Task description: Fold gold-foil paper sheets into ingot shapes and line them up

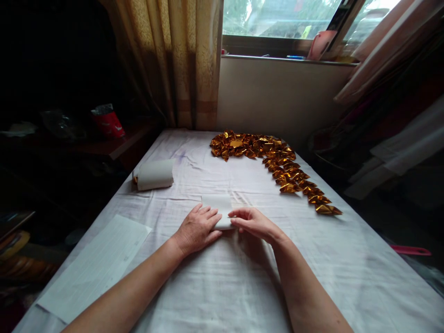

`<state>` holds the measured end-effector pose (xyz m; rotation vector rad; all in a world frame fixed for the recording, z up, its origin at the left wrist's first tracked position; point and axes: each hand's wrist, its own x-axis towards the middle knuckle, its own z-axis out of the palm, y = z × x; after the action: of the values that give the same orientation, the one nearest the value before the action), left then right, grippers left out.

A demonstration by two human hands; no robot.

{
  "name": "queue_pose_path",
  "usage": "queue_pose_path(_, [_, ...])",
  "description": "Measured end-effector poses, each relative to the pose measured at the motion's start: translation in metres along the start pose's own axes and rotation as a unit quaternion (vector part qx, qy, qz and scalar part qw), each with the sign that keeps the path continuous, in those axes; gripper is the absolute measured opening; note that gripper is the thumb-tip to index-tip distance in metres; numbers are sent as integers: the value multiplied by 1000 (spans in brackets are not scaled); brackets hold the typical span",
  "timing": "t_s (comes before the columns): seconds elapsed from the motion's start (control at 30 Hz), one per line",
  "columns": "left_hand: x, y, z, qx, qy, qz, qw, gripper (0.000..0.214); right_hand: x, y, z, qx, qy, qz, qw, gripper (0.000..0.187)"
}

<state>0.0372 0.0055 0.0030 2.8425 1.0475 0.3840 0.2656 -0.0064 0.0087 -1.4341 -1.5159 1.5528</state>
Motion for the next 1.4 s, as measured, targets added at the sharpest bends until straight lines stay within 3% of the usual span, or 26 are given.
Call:
queue_pose_path(0.1, [-2, 2, -6, -33, 4, -19, 999, 30, -10, -1, -11, -18, -108, -30, 994, 63])
queue_pose_path(0.17, [-2, 4, -10, -59, -2, -38, 998, 26, -13, -2, -14, -42, -113, -49, 991, 59])
queue_pose_path(0.27, [0, 7, -15, -76, -26, -58, 995, 28, -11, -4, -10, -118, -38, -99, 987, 32])
queue_pose_path(0.4, [7, 5, -23, -66, -68, -115, 989, 37, -2, -9, 1, -200, 26, -149, 968, 27])
queue_pose_path(0.57, [29, -13, -30, -81, -82, -155, 981, 18, 15, -15, 12, -364, 164, -88, 913, 14])
queue_pose_path(0.73, [48, -31, -23, -56, -61, -154, 985, 11, 30, -15, 14, -429, 190, -60, 881, 9])
queue_pose_path(0.83, [49, -34, -16, -47, -53, -157, 985, 7, 34, -17, 12, -448, 198, -23, 871, 17])
queue_pose_path(1.03, [48, -35, -10, -39, -50, -182, 981, 13, 40, -28, 7, -453, 157, 44, 877, 17])
queue_pose_path(1.2, [48, -37, -10, -48, -59, -191, 979, 11, 44, -28, 4, -441, 140, 28, 886, 12])
queue_pose_path(1.3, [45, -37, -10, -60, -56, -193, 978, 10, 45, -24, 1, -389, 137, 7, 911, 14])
queue_pose_path(1.4, [43, -38, -11, -86, -55, -189, 977, 7, 47, -19, -3, -301, 113, 5, 947, 30])
